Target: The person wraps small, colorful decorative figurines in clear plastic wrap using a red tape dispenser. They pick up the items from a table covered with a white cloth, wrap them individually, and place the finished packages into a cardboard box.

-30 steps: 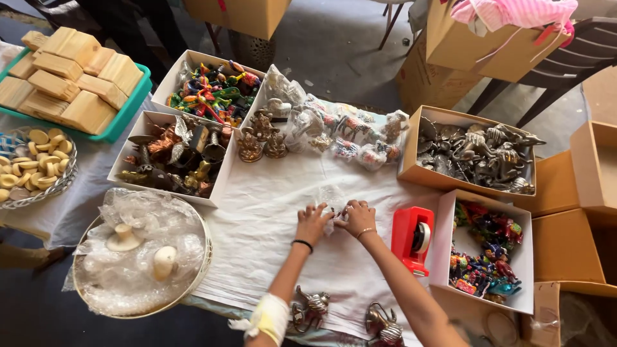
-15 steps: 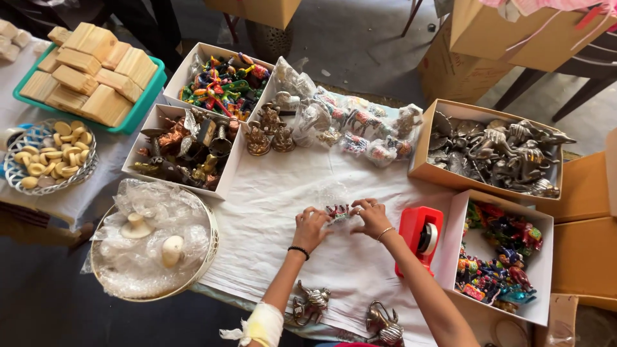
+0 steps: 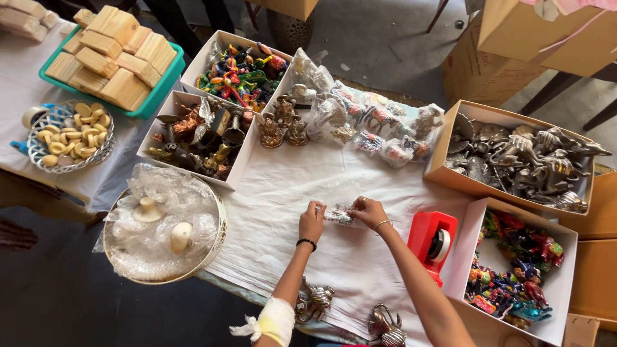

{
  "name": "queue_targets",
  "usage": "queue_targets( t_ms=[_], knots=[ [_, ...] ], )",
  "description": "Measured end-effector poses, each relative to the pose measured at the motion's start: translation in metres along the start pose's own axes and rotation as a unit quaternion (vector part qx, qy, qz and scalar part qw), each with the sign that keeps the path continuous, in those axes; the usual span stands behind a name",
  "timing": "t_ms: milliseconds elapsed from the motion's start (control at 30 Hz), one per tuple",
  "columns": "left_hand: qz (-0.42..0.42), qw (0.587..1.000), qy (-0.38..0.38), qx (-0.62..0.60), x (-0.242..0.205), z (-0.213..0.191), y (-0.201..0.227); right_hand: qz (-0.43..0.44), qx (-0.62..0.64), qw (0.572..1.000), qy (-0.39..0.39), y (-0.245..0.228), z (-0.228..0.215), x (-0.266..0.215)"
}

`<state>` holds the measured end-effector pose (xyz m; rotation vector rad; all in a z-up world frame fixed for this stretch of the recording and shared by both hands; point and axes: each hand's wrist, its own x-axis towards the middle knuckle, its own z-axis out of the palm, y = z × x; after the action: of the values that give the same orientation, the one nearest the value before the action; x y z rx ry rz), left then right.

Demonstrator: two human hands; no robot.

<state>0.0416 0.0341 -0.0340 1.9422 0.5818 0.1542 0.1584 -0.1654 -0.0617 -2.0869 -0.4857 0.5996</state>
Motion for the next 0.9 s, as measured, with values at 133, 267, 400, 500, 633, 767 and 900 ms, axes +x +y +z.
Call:
queue_targets(
  t_ms=[133, 267, 400, 500, 633, 767, 900],
  knots=[
    [-0.054, 0.995, 0.041, 0.068, -0.001, -0.011, 0.027, 0.085, 0.088, 0.990, 0.063, -0.009, 0.013, -0.006],
    [0.162, 0.951, 0.195, 0.180, -0.009, 0.001, 0.000, 0.104, 0.085, 0.987, 0.083, -0.007, 0.016, -0.009],
    [0.429, 0.859, -0.034, 0.277, -0.018, 0.002, 0.000, 0.091, 0.048, 0.990, 0.095, -0.013, 0.017, -0.011],
    [0.433, 0.869, -0.036, 0.235, -0.021, 0.000, 0.013, 0.000, -0.106, 0.976, 0.191, -0.069, -0.001, -0.020],
    [0.397, 0.897, -0.025, 0.195, -0.028, 0.001, 0.018, -0.135, -0.239, 0.867, 0.416, -0.077, 0.000, -0.016],
    [0.368, 0.908, -0.029, 0.196, -0.013, 0.008, 0.011, 0.043, -0.065, 0.944, 0.322, 0.027, 0.000, 0.035],
    [0.357, 0.917, -0.041, 0.173, -0.021, 0.013, 0.014, 0.211, 0.278, 0.926, 0.148, 0.091, -0.003, 0.025]
  ],
)
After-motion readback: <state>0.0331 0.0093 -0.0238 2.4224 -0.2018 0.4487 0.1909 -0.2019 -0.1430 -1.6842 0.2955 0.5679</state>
